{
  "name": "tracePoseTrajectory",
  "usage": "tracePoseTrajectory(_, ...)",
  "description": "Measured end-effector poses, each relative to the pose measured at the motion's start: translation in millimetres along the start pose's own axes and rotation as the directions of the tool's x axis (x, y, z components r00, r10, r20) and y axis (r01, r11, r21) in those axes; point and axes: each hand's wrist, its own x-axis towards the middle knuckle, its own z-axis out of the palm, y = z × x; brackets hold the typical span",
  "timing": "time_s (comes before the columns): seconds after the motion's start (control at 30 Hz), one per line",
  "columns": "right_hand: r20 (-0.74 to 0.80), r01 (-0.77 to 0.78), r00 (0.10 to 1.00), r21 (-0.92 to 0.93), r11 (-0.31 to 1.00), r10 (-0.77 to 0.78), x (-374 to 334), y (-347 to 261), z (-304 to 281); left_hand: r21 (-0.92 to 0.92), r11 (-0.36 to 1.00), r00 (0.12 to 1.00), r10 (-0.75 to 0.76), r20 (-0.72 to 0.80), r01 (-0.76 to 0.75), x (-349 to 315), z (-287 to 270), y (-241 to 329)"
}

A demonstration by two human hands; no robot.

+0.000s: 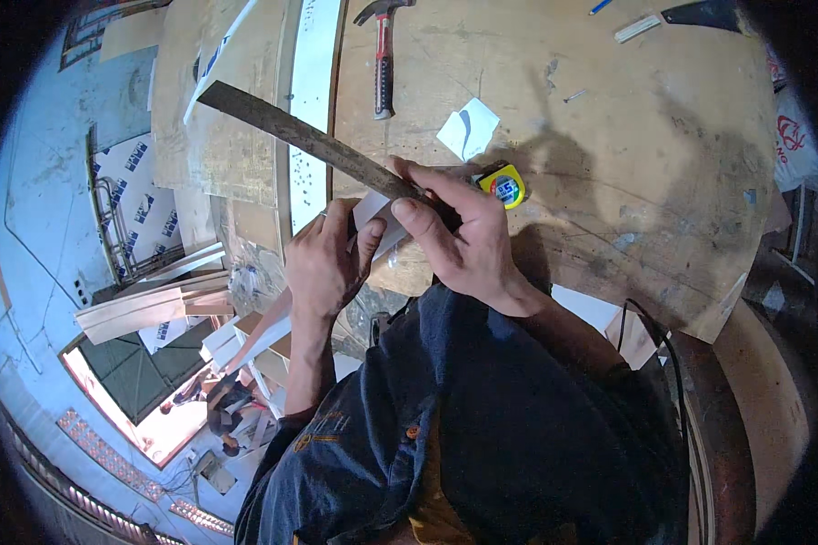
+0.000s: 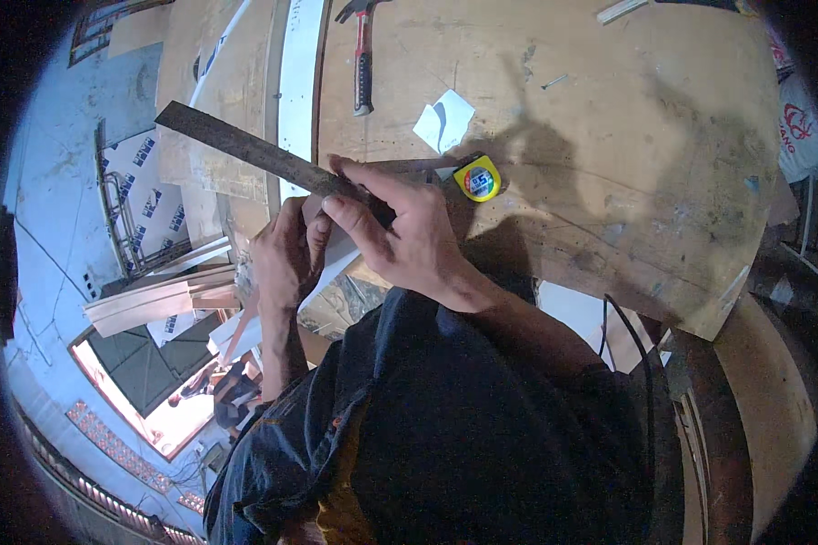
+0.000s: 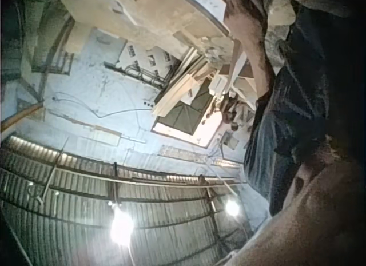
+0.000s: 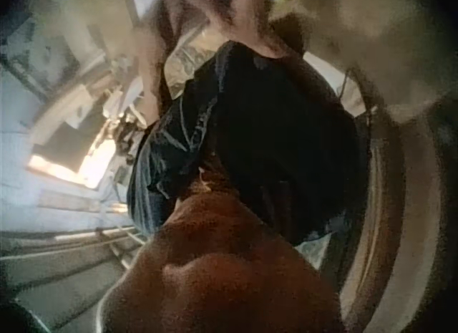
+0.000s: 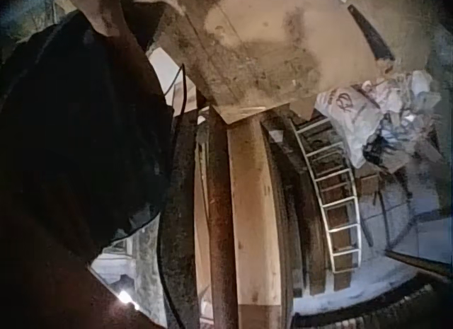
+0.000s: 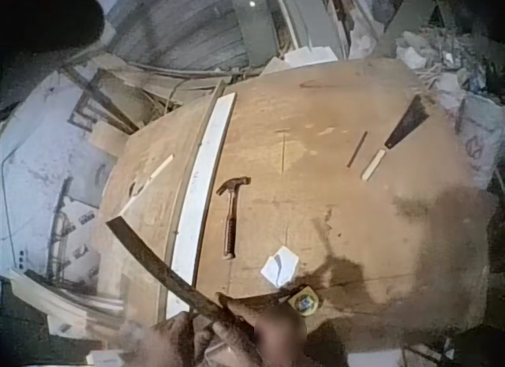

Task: The person handles wooden panels, uses a metal file to smooth an edge, measures with a tape measure, and hammers a wooden piece into place.

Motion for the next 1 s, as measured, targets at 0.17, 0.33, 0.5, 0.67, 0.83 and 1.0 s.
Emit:
tracePoseTrajectory(0.17,-0.035,0.048,0.998,-0.096,0.994,-0.052,-1,4,3,0.012,1.0,1.0,-0.001,-0.011,0.001,-1,2,-1)
tracePoseTrajectory(0.33,-0.046,-0.094,0.995,-0.034,0.995,0.093,-3,-8,6,0.049,0.998,0.998,0.03,-0.048,-0.027,-3,2,1)
tracePoseTrajectory(0.5,-0.064,-0.104,0.993,-0.089,0.991,0.098,-1,-11,9,0.009,0.999,0.995,0.047,-0.092,-0.046,-4,5,1)
tracePoseTrajectory(0.67,-0.061,-0.188,0.982,-0.174,0.967,0.18,-1,-21,0,-0.023,0.999,0.998,0.031,-0.058,-0.033,-3,0,11)
tracePoseTrajectory(0.83,-0.089,-0.118,0.991,-0.257,0.959,0.098,-7,-30,15,-0.092,0.994,0.992,0.038,-0.121,-0.049,-18,7,5)
tracePoseTrajectory(1.0,-0.022,-0.099,0.995,-0.486,0.868,0.101,-8,-11,-15,-0.17,0.982,0.985,0.061,-0.162,-0.088,-21,6,5)
